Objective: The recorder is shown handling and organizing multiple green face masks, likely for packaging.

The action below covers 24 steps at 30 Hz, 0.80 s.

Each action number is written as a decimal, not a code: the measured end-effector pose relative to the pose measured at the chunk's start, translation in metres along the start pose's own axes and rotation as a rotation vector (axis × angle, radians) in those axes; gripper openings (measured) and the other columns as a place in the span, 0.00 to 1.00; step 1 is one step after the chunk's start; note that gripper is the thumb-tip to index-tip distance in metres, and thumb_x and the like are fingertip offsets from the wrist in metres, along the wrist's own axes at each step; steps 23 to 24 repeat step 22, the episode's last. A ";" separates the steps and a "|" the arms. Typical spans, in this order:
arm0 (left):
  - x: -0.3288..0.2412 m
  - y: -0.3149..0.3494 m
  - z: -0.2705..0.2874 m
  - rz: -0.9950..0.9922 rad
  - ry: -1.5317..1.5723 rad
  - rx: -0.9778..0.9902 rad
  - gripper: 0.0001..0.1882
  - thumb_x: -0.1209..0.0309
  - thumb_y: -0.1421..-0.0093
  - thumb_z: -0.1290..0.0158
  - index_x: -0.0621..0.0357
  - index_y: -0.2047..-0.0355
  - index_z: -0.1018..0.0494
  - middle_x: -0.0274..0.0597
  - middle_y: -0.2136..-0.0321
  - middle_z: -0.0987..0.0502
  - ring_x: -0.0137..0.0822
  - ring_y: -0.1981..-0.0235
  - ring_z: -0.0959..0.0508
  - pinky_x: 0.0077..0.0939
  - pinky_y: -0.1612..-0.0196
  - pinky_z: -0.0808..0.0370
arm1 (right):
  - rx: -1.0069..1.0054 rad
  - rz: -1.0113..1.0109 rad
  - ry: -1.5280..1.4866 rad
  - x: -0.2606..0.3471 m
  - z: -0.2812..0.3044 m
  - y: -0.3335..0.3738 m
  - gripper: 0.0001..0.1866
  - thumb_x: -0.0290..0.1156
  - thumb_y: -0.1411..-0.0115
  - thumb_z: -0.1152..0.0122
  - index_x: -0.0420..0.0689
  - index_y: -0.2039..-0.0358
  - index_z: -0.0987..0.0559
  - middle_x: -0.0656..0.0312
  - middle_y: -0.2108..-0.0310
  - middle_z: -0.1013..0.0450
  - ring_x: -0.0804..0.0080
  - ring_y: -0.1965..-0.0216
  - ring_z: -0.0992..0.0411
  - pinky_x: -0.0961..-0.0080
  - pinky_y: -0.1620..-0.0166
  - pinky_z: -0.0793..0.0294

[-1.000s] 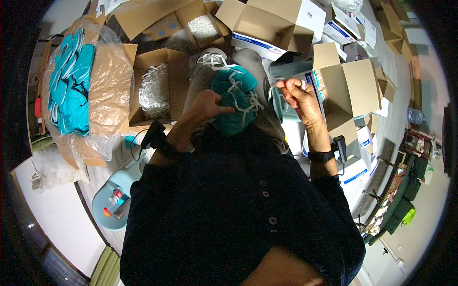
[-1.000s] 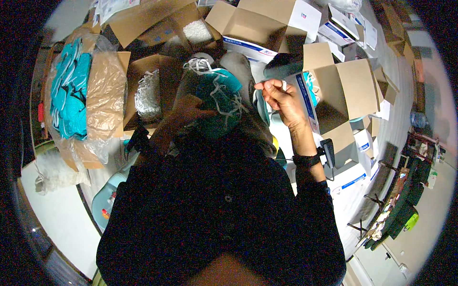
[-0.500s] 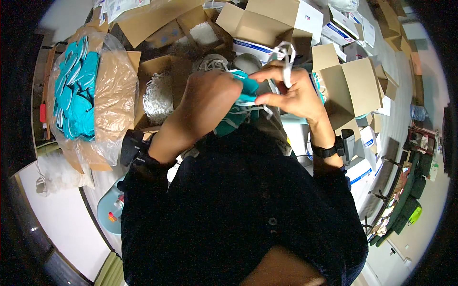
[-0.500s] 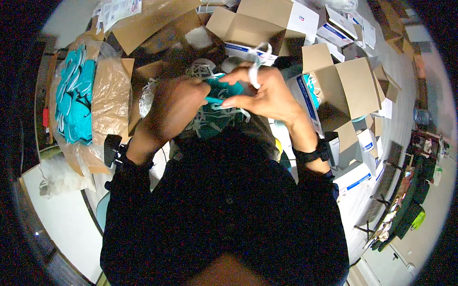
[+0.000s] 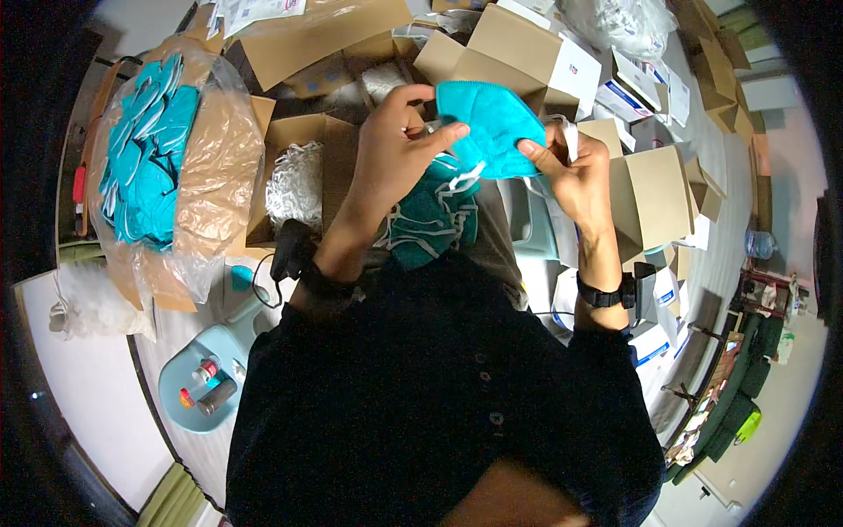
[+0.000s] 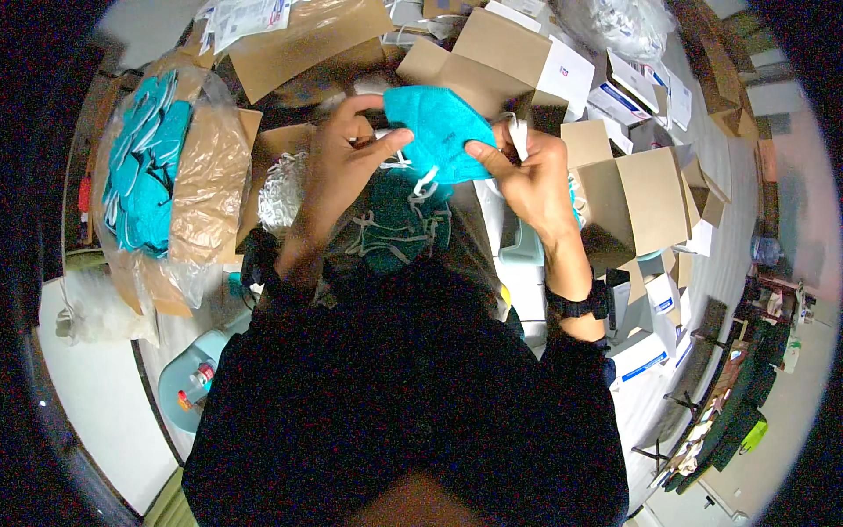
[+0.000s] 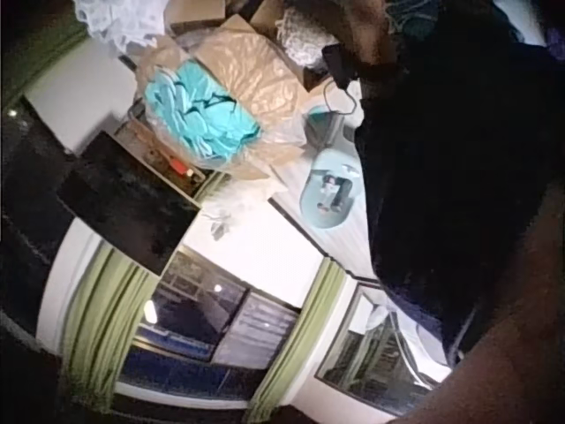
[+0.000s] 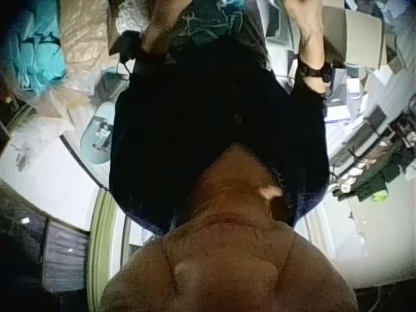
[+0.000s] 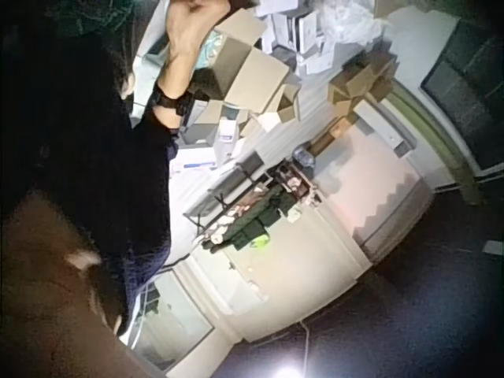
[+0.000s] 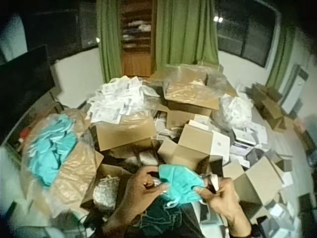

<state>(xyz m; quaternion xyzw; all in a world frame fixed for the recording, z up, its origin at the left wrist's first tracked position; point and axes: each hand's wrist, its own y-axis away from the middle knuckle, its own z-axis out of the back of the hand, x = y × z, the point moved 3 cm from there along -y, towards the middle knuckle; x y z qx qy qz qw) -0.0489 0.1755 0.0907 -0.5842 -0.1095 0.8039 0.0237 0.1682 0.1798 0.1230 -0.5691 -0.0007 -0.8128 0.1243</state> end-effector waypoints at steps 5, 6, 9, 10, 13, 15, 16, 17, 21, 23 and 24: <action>0.023 0.001 -0.013 0.098 0.189 0.154 0.11 0.69 0.49 0.37 0.63 0.70 0.24 0.27 0.88 0.35 0.17 0.85 0.40 0.17 0.82 0.43 | -0.040 0.033 -0.035 -0.018 0.008 -0.005 0.10 0.26 0.46 0.34 0.39 0.80 0.25 0.73 0.84 0.35 0.86 0.80 0.42 0.84 0.77 0.44; 0.017 0.003 -0.014 0.125 0.165 0.162 0.10 0.69 0.48 0.37 0.64 0.71 0.23 0.27 0.88 0.35 0.16 0.85 0.40 0.17 0.83 0.44 | -0.063 0.035 -0.062 -0.020 0.009 -0.006 0.10 0.26 0.46 0.34 0.40 0.80 0.25 0.74 0.84 0.36 0.86 0.80 0.43 0.84 0.77 0.45; 0.009 0.005 -0.016 0.088 0.097 0.069 0.08 0.69 0.47 0.38 0.62 0.75 0.23 0.23 0.89 0.35 0.15 0.85 0.40 0.16 0.82 0.44 | -0.107 -0.012 -0.102 -0.014 0.007 -0.006 0.10 0.26 0.45 0.35 0.41 0.81 0.25 0.75 0.84 0.37 0.87 0.80 0.44 0.85 0.77 0.46; 0.009 0.006 -0.017 0.077 0.088 0.037 0.09 0.69 0.48 0.38 0.62 0.76 0.23 0.23 0.89 0.35 0.15 0.85 0.40 0.16 0.83 0.44 | -0.115 -0.019 -0.109 -0.016 0.007 -0.006 0.10 0.26 0.45 0.35 0.42 0.81 0.25 0.75 0.84 0.37 0.87 0.81 0.44 0.85 0.77 0.46; 0.011 0.007 -0.020 0.028 0.035 -0.048 0.09 0.68 0.48 0.37 0.62 0.77 0.23 0.25 0.90 0.36 0.16 0.86 0.40 0.18 0.84 0.44 | -0.130 -0.031 -0.123 -0.023 0.007 -0.008 0.10 0.26 0.45 0.35 0.42 0.81 0.26 0.76 0.84 0.37 0.88 0.81 0.45 0.85 0.77 0.47; 0.014 0.007 -0.021 -0.018 -0.033 -0.089 0.10 0.68 0.48 0.38 0.62 0.77 0.23 0.26 0.90 0.35 0.16 0.86 0.39 0.18 0.84 0.44 | -0.123 -0.036 -0.122 -0.025 0.005 -0.008 0.10 0.26 0.45 0.35 0.42 0.81 0.26 0.76 0.84 0.37 0.88 0.81 0.45 0.85 0.77 0.47; 0.015 0.008 -0.021 -0.050 -0.075 -0.105 0.10 0.68 0.47 0.38 0.62 0.77 0.23 0.27 0.90 0.34 0.17 0.86 0.39 0.18 0.84 0.44 | -0.116 -0.023 -0.119 -0.026 0.005 -0.009 0.10 0.26 0.45 0.35 0.42 0.81 0.26 0.76 0.84 0.37 0.88 0.81 0.45 0.85 0.77 0.47; 0.013 0.009 -0.021 -0.083 -0.116 -0.119 0.11 0.68 0.47 0.38 0.63 0.78 0.23 0.28 0.90 0.33 0.17 0.86 0.38 0.18 0.84 0.43 | -0.110 -0.011 -0.114 -0.027 0.005 -0.011 0.10 0.26 0.45 0.35 0.42 0.81 0.26 0.76 0.84 0.37 0.88 0.81 0.45 0.85 0.77 0.47; 0.020 0.009 -0.023 0.074 -0.014 0.079 0.12 0.66 0.45 0.39 0.62 0.78 0.24 0.30 0.88 0.29 0.18 0.85 0.35 0.17 0.82 0.40 | -0.145 -0.029 -0.156 -0.029 0.002 -0.012 0.10 0.25 0.45 0.35 0.42 0.81 0.25 0.76 0.83 0.37 0.88 0.80 0.45 0.85 0.77 0.47; 0.020 0.009 -0.023 0.076 -0.013 0.080 0.12 0.66 0.45 0.39 0.62 0.78 0.24 0.30 0.88 0.29 0.18 0.85 0.35 0.17 0.82 0.40 | -0.145 -0.031 -0.156 -0.030 0.002 -0.012 0.10 0.25 0.45 0.35 0.42 0.81 0.25 0.76 0.83 0.37 0.88 0.80 0.45 0.85 0.77 0.47; 0.020 0.009 -0.023 0.076 -0.013 0.080 0.12 0.66 0.45 0.39 0.62 0.78 0.24 0.30 0.88 0.29 0.18 0.85 0.35 0.17 0.82 0.40 | -0.145 -0.031 -0.156 -0.030 0.002 -0.012 0.10 0.25 0.45 0.35 0.42 0.81 0.25 0.76 0.83 0.37 0.88 0.80 0.45 0.85 0.77 0.47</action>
